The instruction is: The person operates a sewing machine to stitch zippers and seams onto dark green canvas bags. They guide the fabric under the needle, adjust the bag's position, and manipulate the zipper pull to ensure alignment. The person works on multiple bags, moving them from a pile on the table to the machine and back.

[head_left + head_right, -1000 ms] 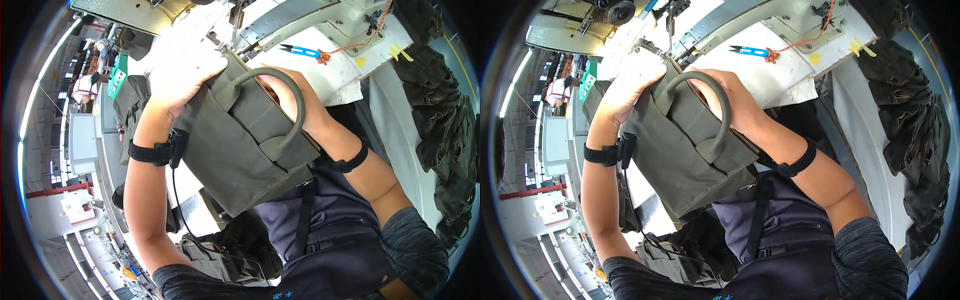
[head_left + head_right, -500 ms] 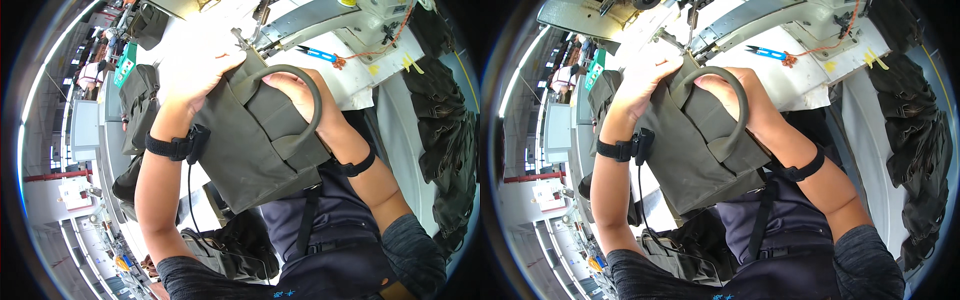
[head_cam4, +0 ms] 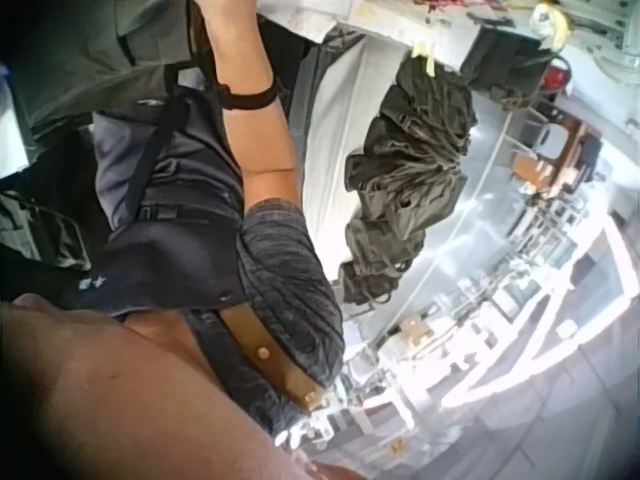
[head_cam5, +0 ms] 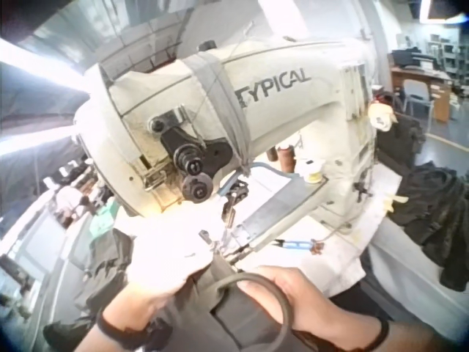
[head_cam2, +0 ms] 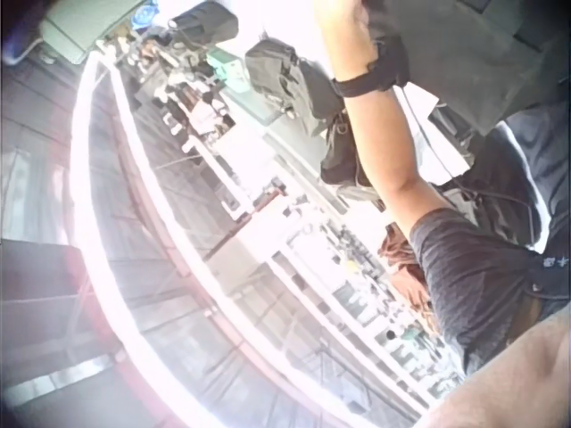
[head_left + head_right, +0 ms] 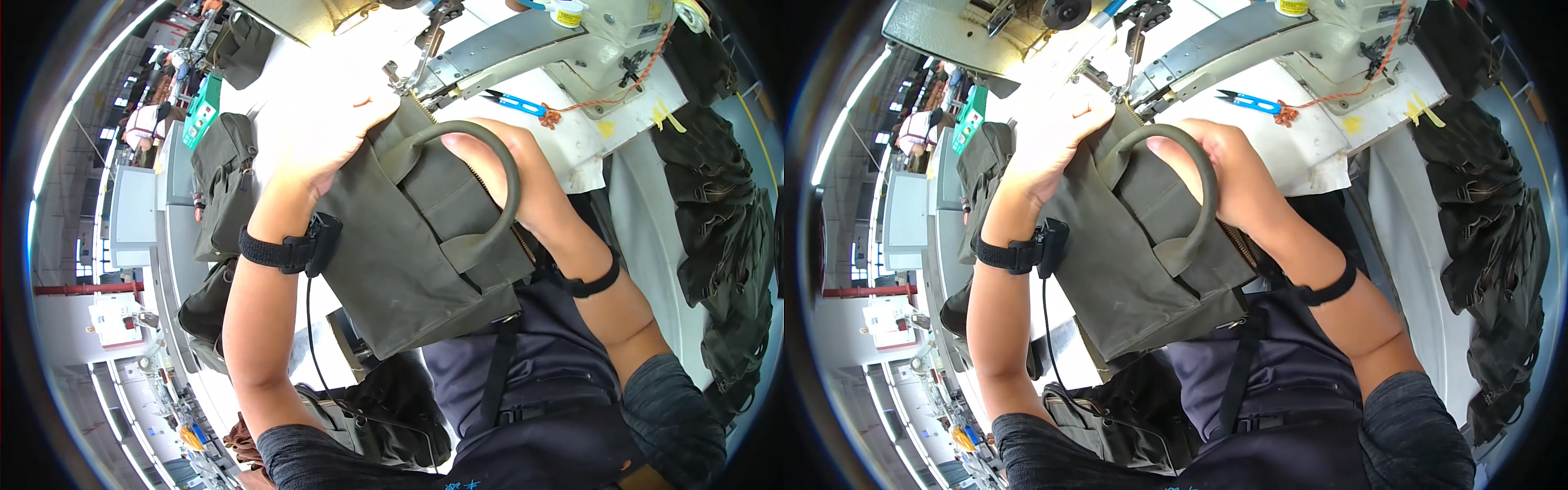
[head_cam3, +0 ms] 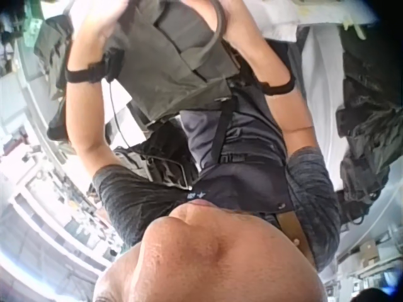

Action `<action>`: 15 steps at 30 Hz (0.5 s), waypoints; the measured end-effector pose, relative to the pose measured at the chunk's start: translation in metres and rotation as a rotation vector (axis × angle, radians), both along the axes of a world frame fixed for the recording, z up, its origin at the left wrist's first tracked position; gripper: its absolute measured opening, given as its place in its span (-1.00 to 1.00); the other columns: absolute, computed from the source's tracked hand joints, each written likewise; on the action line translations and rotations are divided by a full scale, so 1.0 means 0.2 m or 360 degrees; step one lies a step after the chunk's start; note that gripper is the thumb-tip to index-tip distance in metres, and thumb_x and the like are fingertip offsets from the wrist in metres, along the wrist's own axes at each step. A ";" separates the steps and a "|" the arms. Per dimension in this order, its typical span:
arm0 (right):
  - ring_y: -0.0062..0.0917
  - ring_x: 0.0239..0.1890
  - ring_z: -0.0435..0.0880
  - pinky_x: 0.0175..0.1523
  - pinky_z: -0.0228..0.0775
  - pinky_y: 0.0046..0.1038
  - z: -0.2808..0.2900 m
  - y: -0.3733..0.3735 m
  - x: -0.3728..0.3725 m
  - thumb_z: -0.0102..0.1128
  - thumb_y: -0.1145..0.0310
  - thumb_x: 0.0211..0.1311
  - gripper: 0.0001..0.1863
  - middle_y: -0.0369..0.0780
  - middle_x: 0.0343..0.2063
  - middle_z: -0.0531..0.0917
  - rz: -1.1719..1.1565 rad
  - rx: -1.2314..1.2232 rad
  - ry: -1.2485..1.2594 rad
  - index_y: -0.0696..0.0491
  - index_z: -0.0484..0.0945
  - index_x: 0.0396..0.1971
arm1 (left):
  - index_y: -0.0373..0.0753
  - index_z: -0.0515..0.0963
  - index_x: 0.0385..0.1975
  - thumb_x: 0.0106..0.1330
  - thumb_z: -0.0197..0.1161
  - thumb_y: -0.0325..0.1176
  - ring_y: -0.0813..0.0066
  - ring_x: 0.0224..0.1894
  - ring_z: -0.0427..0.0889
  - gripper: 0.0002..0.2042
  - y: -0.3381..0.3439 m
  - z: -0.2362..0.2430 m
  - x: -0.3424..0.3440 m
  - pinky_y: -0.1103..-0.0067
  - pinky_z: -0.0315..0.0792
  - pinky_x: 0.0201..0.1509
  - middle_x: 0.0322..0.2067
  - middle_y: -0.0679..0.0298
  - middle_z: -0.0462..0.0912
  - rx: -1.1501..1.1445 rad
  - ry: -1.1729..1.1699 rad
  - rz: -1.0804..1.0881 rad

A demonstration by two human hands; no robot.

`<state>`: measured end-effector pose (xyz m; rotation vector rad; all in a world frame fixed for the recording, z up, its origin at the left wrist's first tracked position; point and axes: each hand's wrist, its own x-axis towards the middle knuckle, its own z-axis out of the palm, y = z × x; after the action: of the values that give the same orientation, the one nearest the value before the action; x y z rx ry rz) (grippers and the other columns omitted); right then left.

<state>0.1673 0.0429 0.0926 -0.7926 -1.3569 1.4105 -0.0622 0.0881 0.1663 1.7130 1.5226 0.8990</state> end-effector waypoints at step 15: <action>-0.81 -0.56 0.49 -0.45 0.29 -0.65 0.10 0.26 -0.10 0.26 0.28 0.50 -0.69 -0.34 -0.61 0.60 -0.0113 0.0050 0.0251 0.24 0.64 0.00 | -0.33 0.73 -0.06 0.33 0.22 -0.35 0.67 -0.45 0.46 -0.71 0.20 0.08 -0.05 0.62 0.38 -0.34 -0.52 0.37 0.57 0.0058 0.0377 -0.0543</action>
<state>0.1468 0.0954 0.1119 -0.6872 -1.2155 1.3638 -0.0713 0.1283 0.1818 2.0849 1.3045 0.5666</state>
